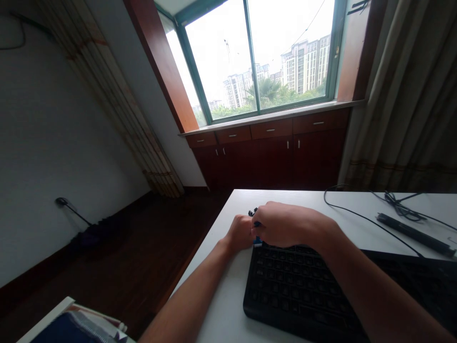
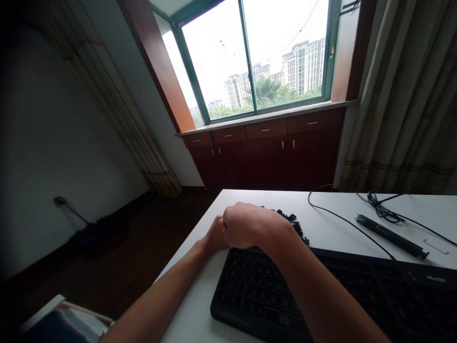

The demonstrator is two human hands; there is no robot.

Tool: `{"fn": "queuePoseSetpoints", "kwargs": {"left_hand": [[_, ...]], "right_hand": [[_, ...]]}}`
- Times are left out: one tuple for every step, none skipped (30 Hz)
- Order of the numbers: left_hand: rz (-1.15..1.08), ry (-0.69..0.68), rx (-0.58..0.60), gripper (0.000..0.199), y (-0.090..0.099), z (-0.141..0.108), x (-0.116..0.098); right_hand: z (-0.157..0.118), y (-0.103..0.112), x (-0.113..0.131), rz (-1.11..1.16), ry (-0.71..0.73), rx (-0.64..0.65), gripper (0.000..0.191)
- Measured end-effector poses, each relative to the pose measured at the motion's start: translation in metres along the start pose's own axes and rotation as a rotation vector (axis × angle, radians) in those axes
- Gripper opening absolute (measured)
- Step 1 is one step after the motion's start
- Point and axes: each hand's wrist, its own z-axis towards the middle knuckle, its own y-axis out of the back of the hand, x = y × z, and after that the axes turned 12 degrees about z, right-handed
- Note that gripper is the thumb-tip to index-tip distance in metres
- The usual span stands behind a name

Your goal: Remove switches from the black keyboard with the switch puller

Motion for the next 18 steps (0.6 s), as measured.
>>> {"fn": "queuePoseSetpoints", "kwargs": {"left_hand": [[0.002,0.001,0.004,0.039,0.001,0.0,0.0],[0.004,0.001,0.01,0.039,0.002,0.001,0.0],[0.005,-0.002,0.018,0.038,0.003,0.001,0.0],[0.006,-0.007,0.026,0.037,0.005,0.002,-0.001],[0.006,-0.011,0.033,0.037,0.007,0.002,-0.001],[0.005,-0.015,0.04,0.037,0.008,0.002,-0.001],[0.004,-0.017,0.047,0.038,0.009,0.002,-0.002],[0.002,-0.018,0.053,0.039,0.01,0.002,-0.002],[0.0,-0.017,0.059,0.04,0.01,0.001,-0.002],[-0.001,-0.015,0.065,0.041,0.01,0.001,-0.003],[0.001,-0.011,0.071,0.042,0.01,0.001,-0.003],[0.004,-0.006,0.077,0.042,0.009,0.001,-0.003],[0.009,-0.001,0.085,0.041,0.009,0.001,-0.004],[0.016,0.004,0.094,0.041,0.009,0.001,-0.004],[0.023,0.008,0.105,0.039,0.01,0.001,-0.004],[0.032,0.012,0.117,0.038,0.01,0.002,-0.005],[0.04,0.014,0.131,0.036,0.01,0.002,-0.005],[0.049,0.014,0.149,0.033,0.01,0.002,-0.004]], "right_hand": [[0.001,-0.001,0.0,-0.006,-0.008,0.004,0.028],[0.002,-0.002,-0.001,-0.014,-0.015,0.007,0.027],[0.004,-0.004,-0.002,-0.02,-0.02,0.005,0.027],[0.006,-0.005,-0.004,-0.022,-0.024,0.001,0.027],[0.007,-0.007,-0.005,-0.022,-0.029,-0.005,0.027],[0.009,-0.009,-0.006,-0.02,-0.041,-0.006,0.028],[0.01,-0.01,-0.007,-0.014,-0.063,-0.001,0.028],[0.01,-0.011,-0.007,-0.005,-0.091,0.007,0.028],[0.009,-0.011,-0.007,0.006,-0.12,0.018,0.029],[0.009,-0.011,-0.006,0.015,-0.142,0.025,0.03],[0.007,-0.011,-0.004,0.019,-0.155,0.027,0.031],[0.006,-0.011,-0.002,0.019,-0.16,0.027,0.032],[0.004,-0.01,0.0,0.015,-0.163,0.025,0.033],[0.003,-0.009,0.002,0.009,-0.165,0.024,0.033],[0.001,-0.009,0.004,0.005,-0.167,0.025,0.032],[0.0,-0.009,0.005,0.004,-0.169,0.024,0.031],[-0.001,-0.009,0.006,0.007,-0.171,0.02,0.03],[-0.001,-0.009,0.007,0.011,-0.172,0.014,0.029]]}}
